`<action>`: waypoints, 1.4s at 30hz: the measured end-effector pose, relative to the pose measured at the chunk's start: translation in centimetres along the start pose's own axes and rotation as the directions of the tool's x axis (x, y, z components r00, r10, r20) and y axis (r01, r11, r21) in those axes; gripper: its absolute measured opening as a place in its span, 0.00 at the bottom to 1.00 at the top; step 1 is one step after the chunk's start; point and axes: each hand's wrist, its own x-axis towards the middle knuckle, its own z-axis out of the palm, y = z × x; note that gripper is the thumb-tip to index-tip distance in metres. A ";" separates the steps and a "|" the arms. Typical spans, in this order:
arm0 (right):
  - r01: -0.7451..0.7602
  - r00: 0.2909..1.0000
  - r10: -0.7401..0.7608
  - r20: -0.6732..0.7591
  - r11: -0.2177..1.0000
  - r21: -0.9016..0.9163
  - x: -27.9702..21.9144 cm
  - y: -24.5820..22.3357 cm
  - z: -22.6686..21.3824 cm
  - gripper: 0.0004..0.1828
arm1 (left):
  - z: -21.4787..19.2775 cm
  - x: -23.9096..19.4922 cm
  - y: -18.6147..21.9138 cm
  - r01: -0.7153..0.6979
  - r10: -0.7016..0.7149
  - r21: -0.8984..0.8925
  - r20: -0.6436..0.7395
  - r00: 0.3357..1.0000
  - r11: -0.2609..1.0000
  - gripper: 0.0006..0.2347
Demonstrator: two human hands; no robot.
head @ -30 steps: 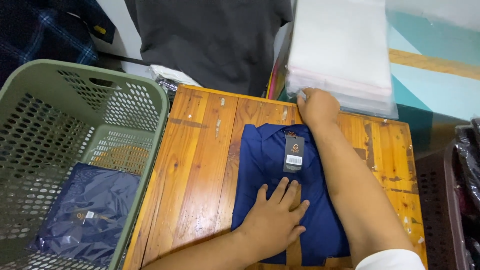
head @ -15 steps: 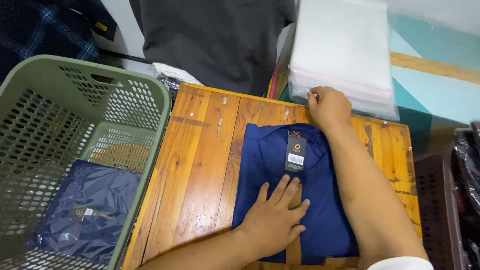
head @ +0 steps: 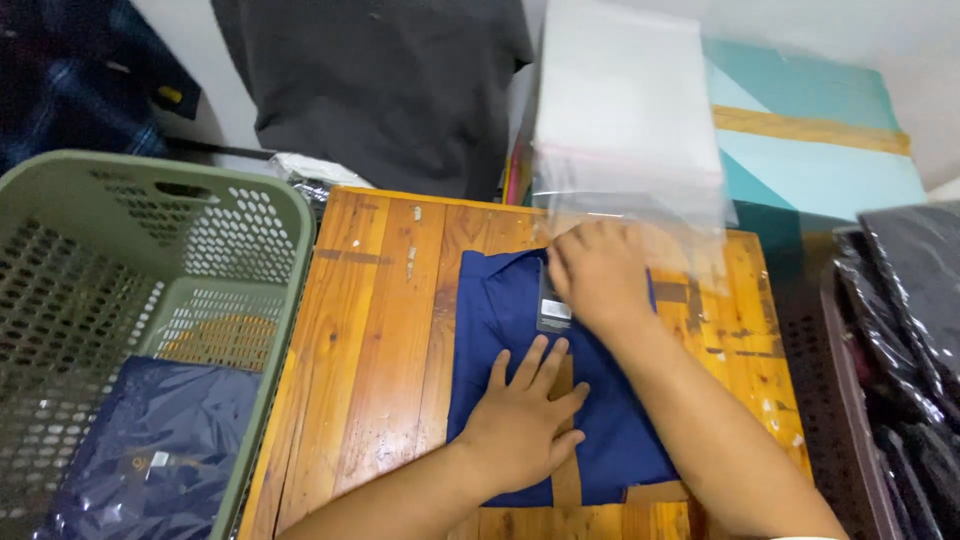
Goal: Folding a blue shirt and placing it into a clear plastic bag for final packaging.
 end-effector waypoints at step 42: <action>-0.632 0.756 0.531 0.383 0.745 0.215 -15.6 9.8 -3.6 0.48 | -6.1 -2.5 -13.6 0.207 -0.639 -0.834 -0.208 0.741 0.511 0.21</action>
